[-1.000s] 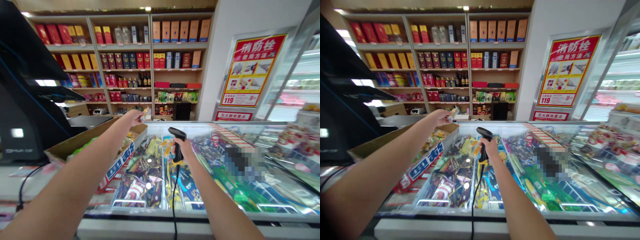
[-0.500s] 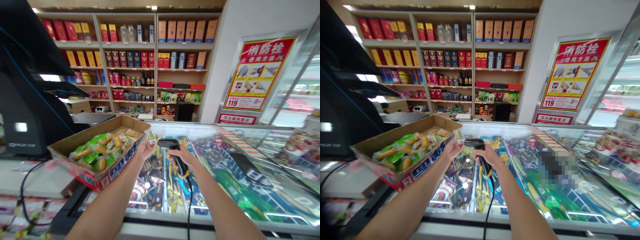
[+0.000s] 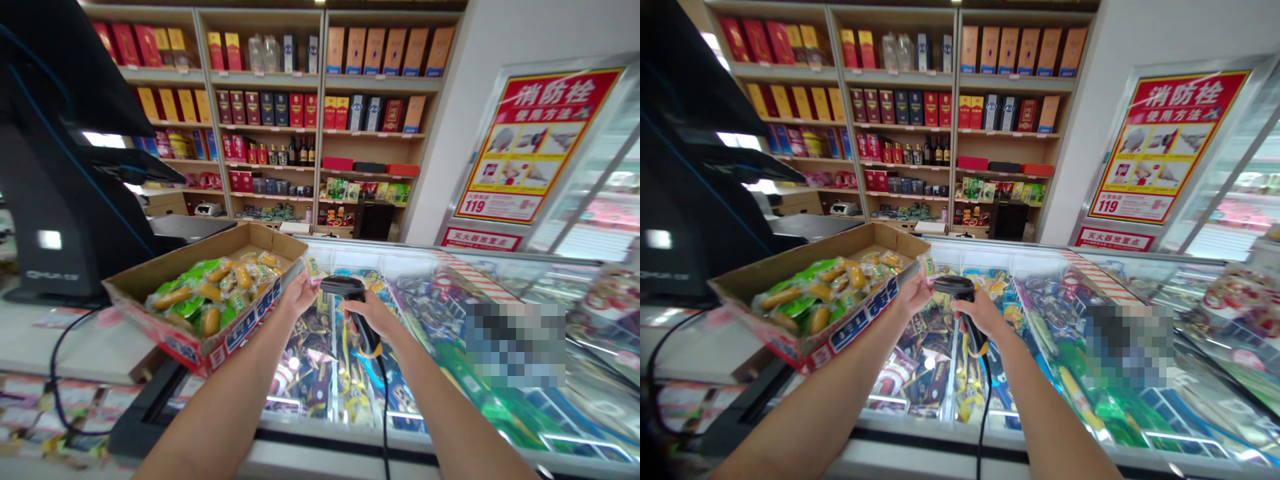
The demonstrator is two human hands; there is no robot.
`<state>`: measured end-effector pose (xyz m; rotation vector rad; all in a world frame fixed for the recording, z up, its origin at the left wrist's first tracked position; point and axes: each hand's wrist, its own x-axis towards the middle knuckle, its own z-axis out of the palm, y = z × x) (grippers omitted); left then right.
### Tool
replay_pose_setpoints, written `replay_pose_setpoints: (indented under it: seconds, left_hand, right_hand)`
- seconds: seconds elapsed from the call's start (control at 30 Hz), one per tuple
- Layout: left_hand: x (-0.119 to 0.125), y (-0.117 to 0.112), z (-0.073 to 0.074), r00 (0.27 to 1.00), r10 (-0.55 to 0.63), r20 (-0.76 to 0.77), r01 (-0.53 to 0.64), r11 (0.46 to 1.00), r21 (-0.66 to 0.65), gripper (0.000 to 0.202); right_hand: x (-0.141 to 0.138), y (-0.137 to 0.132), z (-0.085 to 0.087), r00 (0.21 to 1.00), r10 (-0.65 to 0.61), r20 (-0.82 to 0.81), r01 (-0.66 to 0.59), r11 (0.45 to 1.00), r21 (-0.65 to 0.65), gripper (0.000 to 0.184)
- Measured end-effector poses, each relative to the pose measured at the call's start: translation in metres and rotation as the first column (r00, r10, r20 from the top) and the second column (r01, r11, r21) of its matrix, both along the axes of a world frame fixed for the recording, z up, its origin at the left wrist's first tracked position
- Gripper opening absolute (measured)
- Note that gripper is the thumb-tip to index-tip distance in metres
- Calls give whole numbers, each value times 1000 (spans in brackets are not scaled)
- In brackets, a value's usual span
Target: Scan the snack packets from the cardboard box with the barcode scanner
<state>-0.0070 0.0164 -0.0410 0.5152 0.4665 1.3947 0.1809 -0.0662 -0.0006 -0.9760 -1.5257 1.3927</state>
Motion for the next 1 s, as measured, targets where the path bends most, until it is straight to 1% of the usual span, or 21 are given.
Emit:
replay_pose_setpoints:
  seconds: [0.17,0.3,0.4,0.47,0.53,0.63,0.7,0.77,0.87,0.93,1.0]
  left_hand:
    - [2,0,0,997,6,-71,-5,1000,20,8]
    - [2,0,0,1000,-1,-28,1,1000,-8,3]
    - [1,-1,0,1000,7,-3,-7,1000,-3,3]
    - [1,-2,-1,1000,12,-15,-12,1000,1,5]
    - [2,-2,-2,999,26,-41,-26,1000,9,6]
    - [6,1,0,993,29,-115,-24,999,45,8]
    - [13,6,4,977,30,-209,-13,997,79,11]
    - [25,12,10,927,69,-369,-36,995,97,12]
    - [51,24,22,791,136,-596,-96,991,98,10]
    - [69,32,30,715,142,-685,-109,990,92,7]
    - [87,38,35,651,139,-746,-104,990,94,4]
  right_hand:
    - [1,0,0,1000,10,6,-10,1000,-2,17]
    - [2,4,-4,1000,-2,-5,2,999,-34,17]
    - [4,9,-7,998,-56,-21,55,997,-55,21]
    - [9,13,-5,991,-122,-48,119,991,-62,23]
    - [16,17,-1,968,-225,-114,217,973,-77,21]
    - [31,24,7,883,-389,-262,372,921,-115,17]
    - [42,28,12,822,-462,-332,441,886,-141,16]
    - [51,31,16,770,-513,-379,492,856,-160,16]
    - [59,31,19,707,-568,-423,542,818,-192,14]
    - [59,30,21,676,-593,-437,559,799,-220,12]
    - [58,30,23,661,-603,-447,562,792,-237,11]
